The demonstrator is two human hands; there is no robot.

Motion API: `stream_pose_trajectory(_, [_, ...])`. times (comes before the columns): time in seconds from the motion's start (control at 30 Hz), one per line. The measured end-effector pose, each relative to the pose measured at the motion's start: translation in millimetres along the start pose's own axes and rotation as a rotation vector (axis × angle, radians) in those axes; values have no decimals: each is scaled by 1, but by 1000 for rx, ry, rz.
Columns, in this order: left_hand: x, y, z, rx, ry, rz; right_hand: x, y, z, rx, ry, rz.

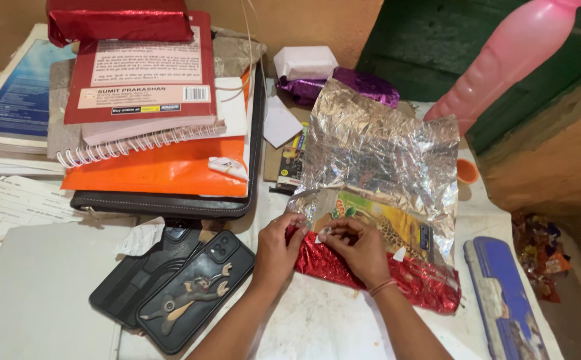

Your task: The person wraps a rectangular item with red metallic paper. They fold the paper around the item, smooth the edges, and secure the folds with pieces of white tape. The person handles the paper and tape by hand throughout the process.

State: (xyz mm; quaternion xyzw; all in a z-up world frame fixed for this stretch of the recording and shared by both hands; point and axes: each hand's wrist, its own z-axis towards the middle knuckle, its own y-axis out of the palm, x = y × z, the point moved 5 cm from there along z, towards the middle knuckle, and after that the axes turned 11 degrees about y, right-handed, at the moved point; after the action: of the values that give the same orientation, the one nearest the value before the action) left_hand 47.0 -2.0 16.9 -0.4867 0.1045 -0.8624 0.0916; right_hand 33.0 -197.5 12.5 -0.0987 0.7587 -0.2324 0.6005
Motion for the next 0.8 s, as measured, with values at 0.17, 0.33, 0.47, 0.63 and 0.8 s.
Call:
stream_pose_trajectory(0.17, [2,-1,0,2,8,-12,-5,2,-5,-4,-25,13])
stream_pose_trajectory(0.33, [5,-1,1,-15,0,-39,-5,1,-4,2,-30,20])
stream_pose_trajectory(0.47, [11,0,-1,-109,-21,4,-6,1,-4,18,-30,-10])
stream_pose_trajectory(0.63, [16,1,-2,-190,-4,61,-10,1,-6,33,-71,-17])
stream_pose_trajectory(0.8, [12,4,-2,-194,20,57,-10,1,-5,44,-78,-8])
